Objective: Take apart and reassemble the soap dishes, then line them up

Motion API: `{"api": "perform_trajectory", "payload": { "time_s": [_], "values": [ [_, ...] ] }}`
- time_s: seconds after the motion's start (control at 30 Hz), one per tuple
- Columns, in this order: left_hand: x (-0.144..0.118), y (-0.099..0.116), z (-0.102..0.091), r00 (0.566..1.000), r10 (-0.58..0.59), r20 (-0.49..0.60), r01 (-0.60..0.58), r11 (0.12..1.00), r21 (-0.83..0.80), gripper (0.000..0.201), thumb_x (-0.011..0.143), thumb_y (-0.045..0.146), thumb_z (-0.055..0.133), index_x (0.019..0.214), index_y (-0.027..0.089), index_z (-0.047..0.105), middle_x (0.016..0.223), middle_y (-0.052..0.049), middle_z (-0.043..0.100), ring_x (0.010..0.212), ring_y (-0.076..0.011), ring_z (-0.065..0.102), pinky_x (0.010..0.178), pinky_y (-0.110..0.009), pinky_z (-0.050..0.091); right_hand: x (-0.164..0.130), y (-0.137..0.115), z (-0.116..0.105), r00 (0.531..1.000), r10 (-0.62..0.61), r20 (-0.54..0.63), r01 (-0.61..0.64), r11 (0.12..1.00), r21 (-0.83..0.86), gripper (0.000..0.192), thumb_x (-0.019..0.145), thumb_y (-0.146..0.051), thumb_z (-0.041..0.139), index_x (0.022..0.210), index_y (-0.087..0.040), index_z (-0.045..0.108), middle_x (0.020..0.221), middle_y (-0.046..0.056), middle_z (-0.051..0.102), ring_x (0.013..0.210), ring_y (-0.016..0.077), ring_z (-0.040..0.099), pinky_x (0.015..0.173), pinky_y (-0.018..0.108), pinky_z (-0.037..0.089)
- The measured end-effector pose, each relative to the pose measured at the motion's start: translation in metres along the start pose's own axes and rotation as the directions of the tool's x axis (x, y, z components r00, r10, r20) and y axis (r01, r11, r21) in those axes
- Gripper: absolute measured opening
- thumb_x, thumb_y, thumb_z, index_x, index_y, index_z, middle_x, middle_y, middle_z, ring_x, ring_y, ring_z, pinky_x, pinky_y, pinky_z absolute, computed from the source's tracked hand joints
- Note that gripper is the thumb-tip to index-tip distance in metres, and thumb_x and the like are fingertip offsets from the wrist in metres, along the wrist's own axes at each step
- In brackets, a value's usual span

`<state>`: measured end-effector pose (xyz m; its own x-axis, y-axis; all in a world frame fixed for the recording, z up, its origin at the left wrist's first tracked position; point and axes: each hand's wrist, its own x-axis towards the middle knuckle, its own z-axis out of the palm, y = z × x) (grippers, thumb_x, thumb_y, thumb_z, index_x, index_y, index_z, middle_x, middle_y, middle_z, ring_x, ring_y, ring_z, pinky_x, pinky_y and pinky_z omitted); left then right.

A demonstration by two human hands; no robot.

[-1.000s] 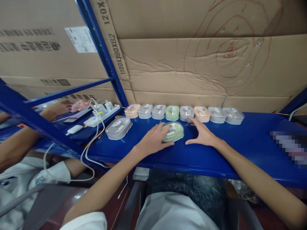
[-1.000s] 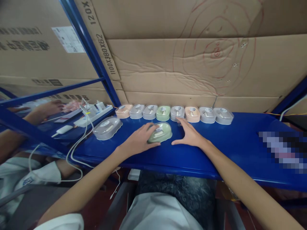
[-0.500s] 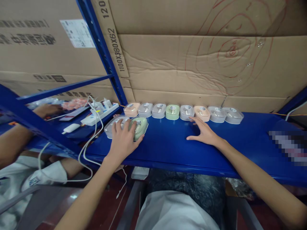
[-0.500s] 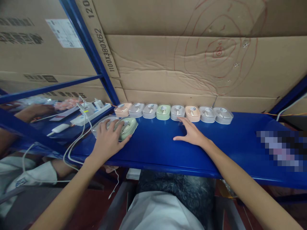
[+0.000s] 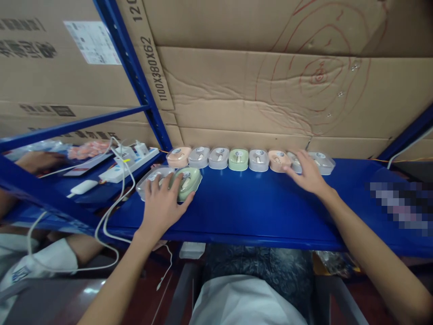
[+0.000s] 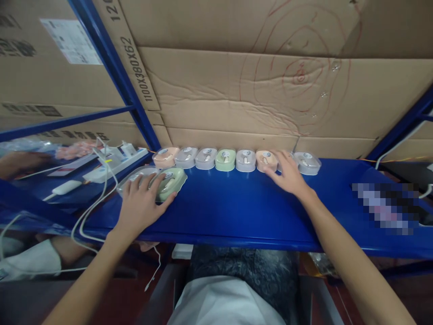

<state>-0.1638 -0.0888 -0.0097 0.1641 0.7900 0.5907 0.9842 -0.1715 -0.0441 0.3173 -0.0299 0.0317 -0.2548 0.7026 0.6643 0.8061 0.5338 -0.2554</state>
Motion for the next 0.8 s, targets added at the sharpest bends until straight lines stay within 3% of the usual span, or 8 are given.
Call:
{"api": "perform_trajectory", "payload": {
  "time_s": [0.1, 0.17, 0.3, 0.43, 0.53, 0.63, 0.73, 0.8],
  "values": [
    [-0.001, 0.000, 0.001, 1.000, 0.001, -0.018, -0.001, 1.000, -0.023, 0.068, 0.105, 0.058, 0.053, 0.159, 0.016, 0.053, 0.160, -0.026, 0.056, 0.153, -0.0541, 0.041, 0.125, -0.073, 0.027, 0.006, 0.029, -0.028, 0.978, 0.108, -0.178, -0.142, 0.972, -0.187, 0.059, 0.109, -0.058, 0.048, 0.153, -0.020, 0.056, 0.150, 0.021, 0.063, 0.144, 0.0402, 0.056, 0.121, 0.064, 0.043],
    [0.001, 0.002, 0.000, 0.999, -0.011, -0.036, 0.010, 0.999, -0.039, 0.070, 0.103, 0.061, 0.055, 0.159, 0.018, 0.052, 0.162, -0.025, 0.054, 0.155, -0.0536, 0.040, 0.125, -0.073, 0.027, 0.004, 0.054, -0.042, 0.970, 0.154, -0.189, -0.210, 0.921, -0.328, 0.063, 0.109, -0.056, 0.049, 0.156, -0.014, 0.052, 0.160, 0.027, 0.054, 0.151, 0.0425, 0.047, 0.124, 0.064, 0.037],
    [0.018, 0.018, -0.010, 0.998, 0.026, -0.052, -0.030, 0.997, -0.077, 0.075, 0.103, 0.064, 0.055, 0.160, 0.017, 0.051, 0.167, -0.025, 0.047, 0.159, -0.0539, 0.033, 0.128, -0.074, 0.024, -0.014, 0.099, -0.051, 0.924, 0.381, 0.009, -0.324, 0.797, -0.509, 0.067, 0.110, -0.053, 0.048, 0.160, -0.009, 0.047, 0.167, 0.035, 0.042, 0.150, 0.0507, 0.043, 0.118, 0.070, 0.035],
    [0.053, 0.051, -0.030, 0.980, 0.188, -0.070, -0.198, 0.963, -0.182, 0.073, 0.103, 0.064, 0.058, 0.162, 0.021, 0.049, 0.171, -0.020, 0.043, 0.162, -0.0505, 0.031, 0.131, -0.073, 0.021, -0.030, 0.120, -0.050, 0.826, 0.533, 0.183, -0.362, 0.750, -0.553, 0.063, 0.109, -0.058, 0.051, 0.154, -0.015, 0.053, 0.158, 0.030, 0.053, 0.144, 0.0460, 0.053, 0.114, 0.058, 0.043],
    [0.085, 0.084, -0.038, 0.914, 0.400, -0.064, -0.398, 0.862, -0.314, 0.067, 0.106, 0.060, 0.057, 0.159, 0.019, 0.052, 0.165, -0.020, 0.050, 0.159, -0.0457, 0.037, 0.133, -0.069, 0.025, -0.034, 0.121, -0.056, 0.750, 0.653, 0.109, -0.484, 0.652, -0.584, 0.069, 0.105, -0.069, 0.053, 0.143, -0.011, 0.056, 0.145, 0.034, 0.058, 0.136, 0.0451, 0.059, 0.105, 0.053, 0.048],
    [0.110, 0.116, -0.032, 0.794, 0.600, -0.096, -0.563, 0.666, -0.489, 0.055, 0.109, 0.055, 0.057, 0.151, 0.021, 0.059, 0.157, -0.017, 0.058, 0.151, -0.0377, 0.050, 0.129, -0.058, 0.038, -0.038, 0.116, -0.064, 0.663, 0.747, 0.038, -0.577, 0.543, -0.609, 0.078, 0.099, -0.075, 0.059, 0.141, -0.009, 0.052, 0.141, 0.038, 0.056, 0.133, 0.0481, 0.062, 0.100, 0.053, 0.049],
    [0.117, 0.139, -0.016, 0.712, 0.695, -0.095, -0.609, 0.546, -0.575, 0.044, 0.109, 0.047, 0.058, 0.143, 0.020, 0.065, 0.143, -0.016, 0.067, 0.140, -0.0345, 0.060, 0.122, -0.053, 0.047, -0.046, 0.109, -0.069, 0.601, 0.799, 0.033, -0.608, 0.483, -0.629, 0.081, 0.098, -0.074, 0.062, 0.145, -0.010, 0.046, 0.141, 0.039, 0.057, 0.133, 0.0513, 0.062, 0.100, 0.054, 0.049],
    [0.112, 0.146, -0.004, 0.699, 0.707, -0.110, -0.613, 0.512, -0.601, 0.041, 0.110, 0.044, 0.056, 0.140, 0.018, 0.066, 0.138, -0.015, 0.070, 0.134, -0.0318, 0.063, 0.118, -0.049, 0.051, -0.054, 0.105, -0.071, 0.575, 0.815, 0.073, -0.603, 0.482, -0.636, 0.084, 0.095, -0.077, 0.063, 0.145, -0.012, 0.046, 0.141, 0.037, 0.058, 0.131, 0.0525, 0.064, 0.099, 0.055, 0.049]
  ]
}}
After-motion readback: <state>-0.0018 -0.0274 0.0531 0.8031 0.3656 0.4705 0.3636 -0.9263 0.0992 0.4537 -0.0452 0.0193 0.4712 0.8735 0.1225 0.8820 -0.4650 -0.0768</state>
